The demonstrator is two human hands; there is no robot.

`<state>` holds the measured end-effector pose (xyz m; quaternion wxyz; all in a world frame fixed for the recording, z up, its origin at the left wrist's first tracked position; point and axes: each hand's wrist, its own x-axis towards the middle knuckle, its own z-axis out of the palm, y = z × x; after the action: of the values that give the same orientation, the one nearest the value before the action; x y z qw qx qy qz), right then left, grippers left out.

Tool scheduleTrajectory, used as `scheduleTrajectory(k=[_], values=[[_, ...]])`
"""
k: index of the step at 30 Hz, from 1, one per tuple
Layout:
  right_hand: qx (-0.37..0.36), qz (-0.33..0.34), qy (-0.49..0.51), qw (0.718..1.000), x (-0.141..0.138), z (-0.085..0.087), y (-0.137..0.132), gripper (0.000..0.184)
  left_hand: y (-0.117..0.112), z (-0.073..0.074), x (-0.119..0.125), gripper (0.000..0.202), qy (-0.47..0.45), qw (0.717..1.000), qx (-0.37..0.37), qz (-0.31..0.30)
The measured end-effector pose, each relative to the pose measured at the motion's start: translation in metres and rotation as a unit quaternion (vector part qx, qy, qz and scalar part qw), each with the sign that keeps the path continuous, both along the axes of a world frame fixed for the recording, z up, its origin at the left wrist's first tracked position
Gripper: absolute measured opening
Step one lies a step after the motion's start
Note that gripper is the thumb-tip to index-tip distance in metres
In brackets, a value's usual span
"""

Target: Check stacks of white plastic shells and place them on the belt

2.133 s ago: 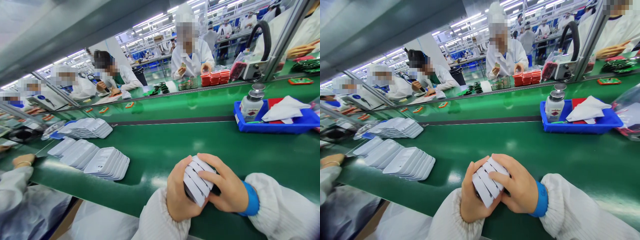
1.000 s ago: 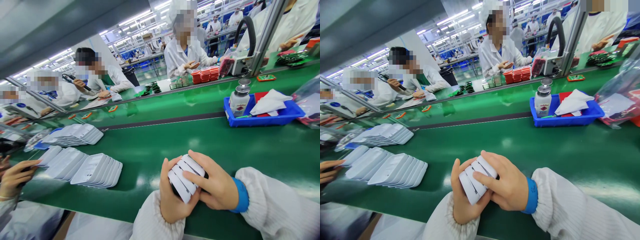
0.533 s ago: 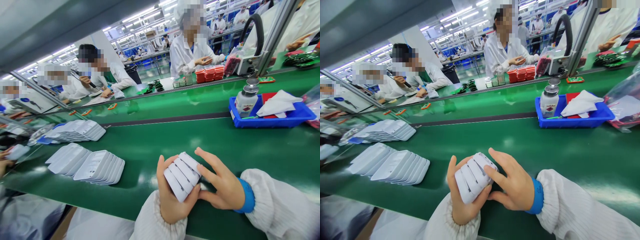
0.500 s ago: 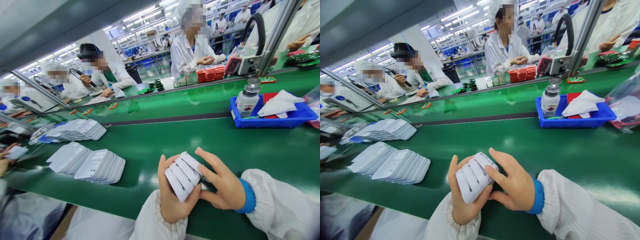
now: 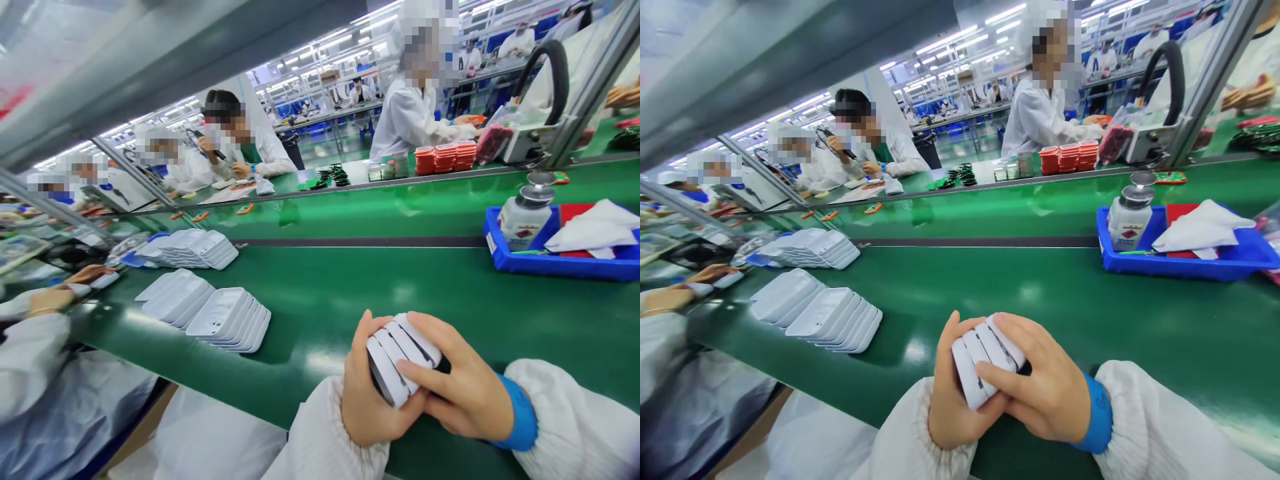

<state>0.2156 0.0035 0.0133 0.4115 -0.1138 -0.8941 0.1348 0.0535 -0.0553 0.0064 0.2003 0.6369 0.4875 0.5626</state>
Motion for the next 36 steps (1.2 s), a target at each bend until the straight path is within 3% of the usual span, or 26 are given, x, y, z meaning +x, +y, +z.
scheduleTrajectory(k=[4,9,12,14,17,20,24,30,36], values=[[-0.061,-0.042,-0.017,0.997,-0.001,-0.006,0.004,0.05,0.001,-0.002,-0.002,0.099,0.027,0.999,-0.008,0.03],[-0.133,-0.017,-0.032,0.99,-0.002,-0.013,0.01,0.057,0.004,0.004,-0.005,0.096,0.034,0.999,0.016,0.023],[-0.151,-0.011,-0.043,0.988,-0.002,-0.015,0.009,0.057,0.002,0.013,-0.009,0.096,0.122,0.992,0.016,0.032],[-0.157,-0.01,-0.056,0.986,-0.003,-0.018,0.007,0.058,0.0,0.025,-0.014,0.097,0.186,0.981,-0.028,0.038],[-0.149,-0.01,-0.09,0.985,-0.003,-0.024,0.007,0.06,0.001,0.052,-0.022,0.096,0.263,0.949,-0.172,0.039],[-0.084,-0.017,-0.118,0.989,-0.002,-0.032,0.01,0.055,0.009,0.076,-0.03,0.095,0.373,0.879,-0.292,0.056],[0.021,-0.028,-0.141,0.989,0.001,-0.043,0.018,0.045,0.02,0.088,-0.036,0.094,0.471,0.803,-0.359,0.063],[0.067,-0.021,-0.161,0.984,0.006,-0.066,0.026,0.041,0.012,0.084,-0.044,0.094,0.496,0.784,-0.367,0.069],[0.05,-0.022,-0.176,0.983,0.01,-0.076,0.028,0.04,-0.001,0.086,-0.086,0.097,0.478,0.766,-0.411,0.126]])
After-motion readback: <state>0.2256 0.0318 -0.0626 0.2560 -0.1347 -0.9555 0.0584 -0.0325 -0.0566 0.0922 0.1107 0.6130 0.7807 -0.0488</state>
